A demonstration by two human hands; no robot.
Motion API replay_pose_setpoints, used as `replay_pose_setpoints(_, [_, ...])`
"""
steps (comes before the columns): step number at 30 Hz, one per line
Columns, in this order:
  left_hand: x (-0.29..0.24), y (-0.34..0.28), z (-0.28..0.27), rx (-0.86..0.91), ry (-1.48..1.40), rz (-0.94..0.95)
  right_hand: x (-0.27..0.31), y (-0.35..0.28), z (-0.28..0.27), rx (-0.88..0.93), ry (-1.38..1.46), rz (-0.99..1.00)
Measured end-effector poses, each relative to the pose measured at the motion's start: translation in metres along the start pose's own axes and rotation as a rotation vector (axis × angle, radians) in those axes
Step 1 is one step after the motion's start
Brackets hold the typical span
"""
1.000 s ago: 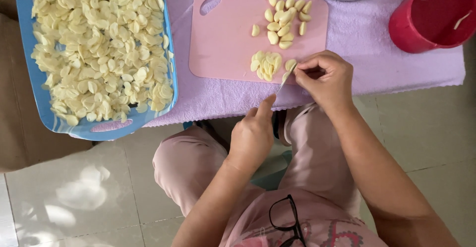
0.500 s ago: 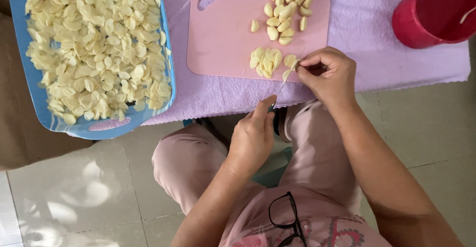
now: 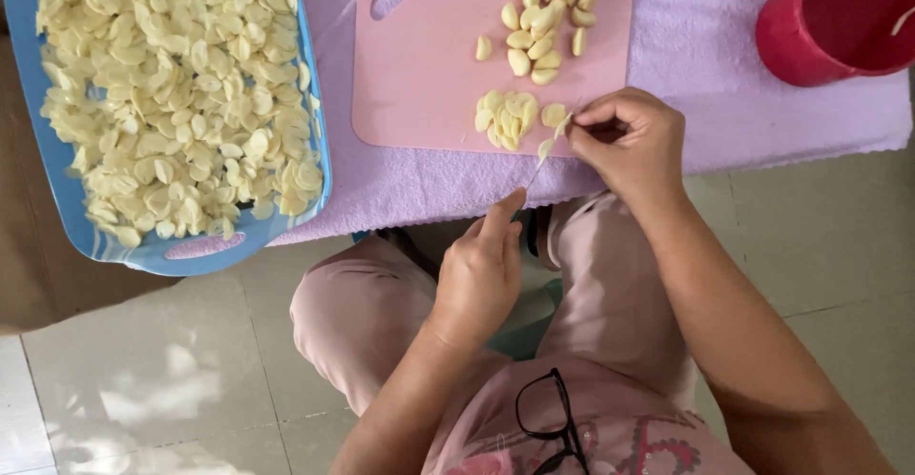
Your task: A person is manually slicing garlic cloves into thin pieces on a cutting board using a knife.
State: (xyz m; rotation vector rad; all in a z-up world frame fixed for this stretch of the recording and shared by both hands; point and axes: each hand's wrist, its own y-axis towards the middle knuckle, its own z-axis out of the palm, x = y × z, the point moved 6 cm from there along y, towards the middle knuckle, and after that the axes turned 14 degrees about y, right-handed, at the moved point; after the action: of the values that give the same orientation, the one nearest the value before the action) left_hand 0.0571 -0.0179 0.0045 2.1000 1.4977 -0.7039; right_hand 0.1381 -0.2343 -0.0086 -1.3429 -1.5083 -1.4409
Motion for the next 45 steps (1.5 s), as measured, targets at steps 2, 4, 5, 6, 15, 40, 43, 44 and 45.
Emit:
replay_pose_setpoints(2, [0.002, 0.0, 0.002, 0.005, 0.016, 0.012, 0.0, 0.001, 0.001, 0.003, -0.016, -0.016])
replay_pose_setpoints(4, [0.003, 0.0, 0.004, 0.005, 0.024, 0.011, -0.001, 0.001, 0.001, 0.002, -0.013, -0.01])
replay_pose_setpoints(5, [0.003, 0.0, 0.005, 0.003, 0.031, 0.012, -0.001, 0.001, 0.001, 0.002, -0.011, -0.005])
replay_pose_setpoints(6, [0.004, 0.002, 0.006, 0.002, 0.031, 0.013, -0.003, 0.002, 0.0, 0.001, -0.011, -0.006])
replay_pose_setpoints(15, [0.005, 0.011, 0.015, -0.009, 0.045, 0.014, 0.0, 0.002, 0.0, 0.002, 0.017, 0.007])
replay_pose_setpoints(40, [0.01, 0.01, 0.014, -0.095, 0.318, 0.019, 0.011, 0.003, 0.002, 0.015, -0.03, -0.034])
replay_pose_setpoints(43, [0.005, 0.006, 0.018, -0.149, 0.579, 0.067, 0.01, 0.002, 0.004, 0.016, 0.009, -0.028])
replay_pose_setpoints(44, [0.005, 0.005, 0.022, -0.153, 0.577, 0.072, 0.009, 0.002, 0.003, 0.003, 0.027, -0.019])
replay_pose_setpoints(45, [0.003, 0.004, 0.02, -0.152, 0.577, 0.07, 0.005, 0.001, 0.001, 0.005, 0.027, -0.018])
